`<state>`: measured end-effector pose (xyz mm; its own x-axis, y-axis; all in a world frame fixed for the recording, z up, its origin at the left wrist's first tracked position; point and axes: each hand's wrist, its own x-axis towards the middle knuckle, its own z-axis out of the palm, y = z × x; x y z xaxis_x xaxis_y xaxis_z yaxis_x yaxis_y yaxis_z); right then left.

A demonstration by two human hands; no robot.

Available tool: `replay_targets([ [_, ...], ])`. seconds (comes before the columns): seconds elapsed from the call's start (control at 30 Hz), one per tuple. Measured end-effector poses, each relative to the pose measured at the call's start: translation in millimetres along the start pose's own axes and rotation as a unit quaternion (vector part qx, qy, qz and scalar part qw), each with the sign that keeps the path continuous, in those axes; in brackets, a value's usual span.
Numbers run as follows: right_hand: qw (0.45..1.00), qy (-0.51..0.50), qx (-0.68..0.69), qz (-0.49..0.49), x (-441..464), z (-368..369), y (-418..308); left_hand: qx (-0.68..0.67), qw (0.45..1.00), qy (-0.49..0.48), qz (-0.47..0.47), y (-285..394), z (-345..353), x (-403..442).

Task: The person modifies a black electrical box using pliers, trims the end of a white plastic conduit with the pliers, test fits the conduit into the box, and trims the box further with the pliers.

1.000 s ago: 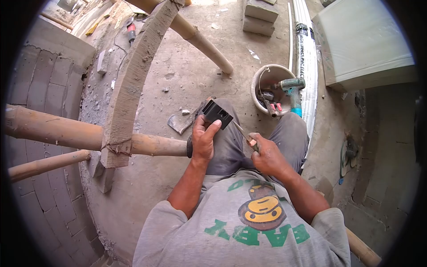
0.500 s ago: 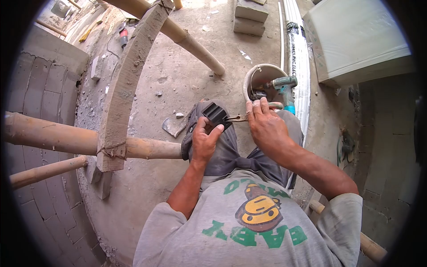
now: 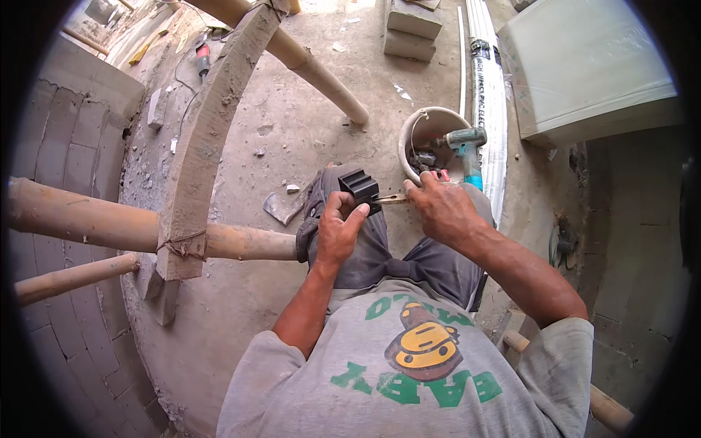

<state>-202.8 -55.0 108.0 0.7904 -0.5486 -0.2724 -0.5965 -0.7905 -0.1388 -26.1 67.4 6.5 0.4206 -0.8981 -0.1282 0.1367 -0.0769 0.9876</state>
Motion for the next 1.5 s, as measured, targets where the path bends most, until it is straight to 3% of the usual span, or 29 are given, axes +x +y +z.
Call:
replay_targets([
  [0.17, 0.998, 0.037, 0.03, -0.029, -4, 35, 15, -0.047, 0.999, -0.011, -0.007, -2, -5, 6],
  [0.37, 0.998, -0.052, 0.041, 0.025, -3, 22, 4, -0.015, 1.0, -0.015, 0.012, -4, -8, 7],
  [0.67, 0.996, 0.02, -0.089, 0.006, -1, 26, -7, 0.034, 0.999, -0.014, 0.02, 3, -2, 2],
  [0.97, 0.989, 0.107, -0.09, -0.048, 6, 27, 0, 0.068, 0.996, -0.011, 0.052, 7, -8, 5],
  [1.17, 0.996, 0.012, -0.06, -0.071, 10, 19, -1, 0.019, 0.998, -0.011, 0.065, -6, -10, 7],
  [1.27, 0.994, 0.063, -0.053, -0.072, 7, 29, 3, 0.187, 0.965, 0.018, 0.186, -14, -18, 15],
  [1.37, 0.999, -0.027, 0.013, -0.04, 10, 33, 6, 0.128, 0.984, 0.041, 0.115, 8, -8, 17],
  [1.47, 0.998, -0.022, 0.027, -0.043, 12, 33, 5, 0.301, 0.938, 0.064, 0.162, 0, -11, 25],
  [1.5, 0.998, -0.025, 0.036, -0.042, 13, 32, 4, 0.287, 0.942, 0.071, 0.157, 0, -11, 26],
])
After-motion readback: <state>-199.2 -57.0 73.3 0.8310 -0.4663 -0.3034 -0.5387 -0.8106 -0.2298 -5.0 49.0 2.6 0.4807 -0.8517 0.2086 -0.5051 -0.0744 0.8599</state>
